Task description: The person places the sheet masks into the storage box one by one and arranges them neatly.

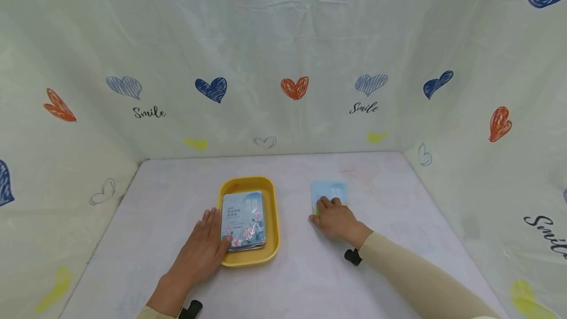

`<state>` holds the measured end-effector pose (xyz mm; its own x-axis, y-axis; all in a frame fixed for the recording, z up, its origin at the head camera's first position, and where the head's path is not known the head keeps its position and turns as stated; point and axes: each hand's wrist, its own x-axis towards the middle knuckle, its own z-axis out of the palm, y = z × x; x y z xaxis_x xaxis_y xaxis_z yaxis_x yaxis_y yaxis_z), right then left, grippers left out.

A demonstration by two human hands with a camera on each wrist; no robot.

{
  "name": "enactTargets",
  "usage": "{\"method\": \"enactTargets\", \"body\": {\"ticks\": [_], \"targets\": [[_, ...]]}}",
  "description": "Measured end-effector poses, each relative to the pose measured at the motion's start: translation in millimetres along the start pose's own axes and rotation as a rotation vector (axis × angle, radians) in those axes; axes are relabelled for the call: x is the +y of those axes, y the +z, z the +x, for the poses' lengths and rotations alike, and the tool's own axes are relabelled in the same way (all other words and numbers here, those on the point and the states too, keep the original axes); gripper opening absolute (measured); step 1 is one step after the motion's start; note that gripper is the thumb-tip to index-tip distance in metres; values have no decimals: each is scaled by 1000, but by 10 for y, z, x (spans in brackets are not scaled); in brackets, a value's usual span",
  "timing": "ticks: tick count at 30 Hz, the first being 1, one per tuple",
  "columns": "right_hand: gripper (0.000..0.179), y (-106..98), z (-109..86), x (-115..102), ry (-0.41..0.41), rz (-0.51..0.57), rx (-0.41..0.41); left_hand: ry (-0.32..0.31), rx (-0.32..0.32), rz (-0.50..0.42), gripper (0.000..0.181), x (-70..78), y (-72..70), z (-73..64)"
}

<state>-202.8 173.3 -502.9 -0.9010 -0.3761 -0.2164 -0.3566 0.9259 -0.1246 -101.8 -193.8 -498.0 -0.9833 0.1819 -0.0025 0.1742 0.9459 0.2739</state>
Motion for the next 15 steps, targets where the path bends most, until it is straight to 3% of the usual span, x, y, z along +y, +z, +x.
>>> {"method": "enactTargets", "body": {"ticks": [5, 9, 15], "targets": [[54, -132, 54, 87, 0, -95, 117, 4, 8, -3, 78, 7, -17, -12], [64, -163, 151, 332, 9, -192, 218, 1, 11, -15, 79, 1, -20, -24], [75, -130, 311, 715, -34, -231, 254, -1, 4, -20, 80, 1, 2, -8]]}}
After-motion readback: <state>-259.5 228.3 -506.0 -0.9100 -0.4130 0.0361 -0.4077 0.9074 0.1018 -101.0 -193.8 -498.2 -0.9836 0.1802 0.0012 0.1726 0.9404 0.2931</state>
